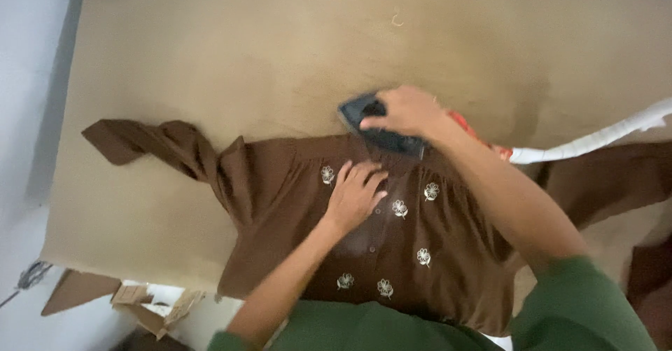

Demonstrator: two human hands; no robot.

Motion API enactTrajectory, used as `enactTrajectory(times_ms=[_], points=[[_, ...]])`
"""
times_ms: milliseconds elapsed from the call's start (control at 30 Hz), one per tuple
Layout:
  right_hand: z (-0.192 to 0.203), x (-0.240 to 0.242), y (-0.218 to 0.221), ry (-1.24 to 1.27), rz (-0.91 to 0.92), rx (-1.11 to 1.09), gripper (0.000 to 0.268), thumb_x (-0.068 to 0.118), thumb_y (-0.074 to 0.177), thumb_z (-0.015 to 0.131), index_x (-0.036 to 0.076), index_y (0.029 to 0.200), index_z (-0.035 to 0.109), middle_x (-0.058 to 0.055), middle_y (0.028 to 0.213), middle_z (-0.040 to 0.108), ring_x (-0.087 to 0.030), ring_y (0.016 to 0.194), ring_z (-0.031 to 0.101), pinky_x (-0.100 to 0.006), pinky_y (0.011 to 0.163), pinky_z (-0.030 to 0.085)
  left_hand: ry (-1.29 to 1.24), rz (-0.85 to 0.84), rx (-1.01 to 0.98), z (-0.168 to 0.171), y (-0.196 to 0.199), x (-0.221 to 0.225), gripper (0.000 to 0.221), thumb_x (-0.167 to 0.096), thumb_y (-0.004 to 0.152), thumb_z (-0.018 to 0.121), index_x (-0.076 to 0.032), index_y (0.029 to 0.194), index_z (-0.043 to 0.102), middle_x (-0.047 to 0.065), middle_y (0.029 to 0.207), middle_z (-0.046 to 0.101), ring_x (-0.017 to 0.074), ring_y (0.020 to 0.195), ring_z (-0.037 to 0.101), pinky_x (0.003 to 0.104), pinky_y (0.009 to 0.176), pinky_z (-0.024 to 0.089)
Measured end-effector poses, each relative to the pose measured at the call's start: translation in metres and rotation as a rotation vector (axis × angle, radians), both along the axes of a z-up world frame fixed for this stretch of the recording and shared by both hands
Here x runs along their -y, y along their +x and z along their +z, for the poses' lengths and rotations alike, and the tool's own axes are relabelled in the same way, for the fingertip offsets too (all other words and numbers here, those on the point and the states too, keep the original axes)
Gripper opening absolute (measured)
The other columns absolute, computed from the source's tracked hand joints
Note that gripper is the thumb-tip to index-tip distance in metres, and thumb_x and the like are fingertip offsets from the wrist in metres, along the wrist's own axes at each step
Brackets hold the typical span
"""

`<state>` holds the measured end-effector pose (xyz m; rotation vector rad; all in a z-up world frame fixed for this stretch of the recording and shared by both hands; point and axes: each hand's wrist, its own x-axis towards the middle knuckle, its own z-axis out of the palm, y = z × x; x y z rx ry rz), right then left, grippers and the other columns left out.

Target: The person is ironing brown shirts with floral embroidery on an ironing board using a steam iron.

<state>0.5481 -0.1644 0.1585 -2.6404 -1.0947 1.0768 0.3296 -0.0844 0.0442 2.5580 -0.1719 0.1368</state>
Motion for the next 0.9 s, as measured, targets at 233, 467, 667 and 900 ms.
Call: enactTrajectory(times_ms=[233, 467, 667, 900], points=[[0.105, 0.100, -0.044, 0.705, -0.486, -0.087, 0.034, 0.035, 0.111, 0.053, 0.011, 0.088, 0.054, 0.001, 0.069, 0.061, -0.011, 0.066, 0.058, -0.026, 0.074, 0.046, 0.541, -0.311, 0.042, -0.020, 0.046, -0.004, 0.065, -0.067, 0.078, 0.077, -0.014, 0.115, 0.068, 0.004, 0.102, 0.071, 0.0241, 0.101, 0.065, 0.056, 0.112, 0.036], [0.067, 0.148, -0.184, 0.721, -0.786, -0.077, 0.020, 0.021, 0.088, 0.074, 0.006, 0.077, 0.065, -0.007, 0.049, 0.059, -0.020, 0.049, 0.060, -0.034, 0.055, 0.049, 0.273, -0.518, -0.552, 0.008, 0.095, -0.009, 0.054, -0.057, 0.084, 0.076, -0.015, 0.118, 0.071, 0.009, 0.123, 0.062, 0.0311, 0.128, 0.054, 0.077, 0.119, 0.003], [0.007, 0.096, -0.252, 0.252, -0.848, 0.022, 0.075, 0.057, 0.085, 0.074, -0.008, 0.121, 0.065, -0.032, 0.087, 0.073, -0.046, 0.087, 0.074, -0.057, 0.070, 0.054, 0.241, -0.545, -0.352, -0.026, 0.117, -0.029, 0.022, -0.055, 0.089, 0.070, -0.033, 0.092, 0.072, -0.010, 0.088, 0.074, 0.0156, 0.090, 0.071, 0.061, 0.105, 0.023], [-0.047, 0.078, -0.236, 0.156, -0.816, -0.078, 0.076, 0.055, 0.095, 0.064, -0.010, 0.134, 0.054, -0.031, 0.091, 0.073, -0.043, 0.087, 0.075, -0.048, 0.067, 0.060, 0.371, -0.672, 0.222, -0.061, 0.116, -0.034, 0.030, -0.052, 0.099, 0.056, -0.023, 0.097, 0.061, -0.006, 0.092, 0.066, 0.0118, 0.085, 0.067, 0.047, 0.105, 0.029]])
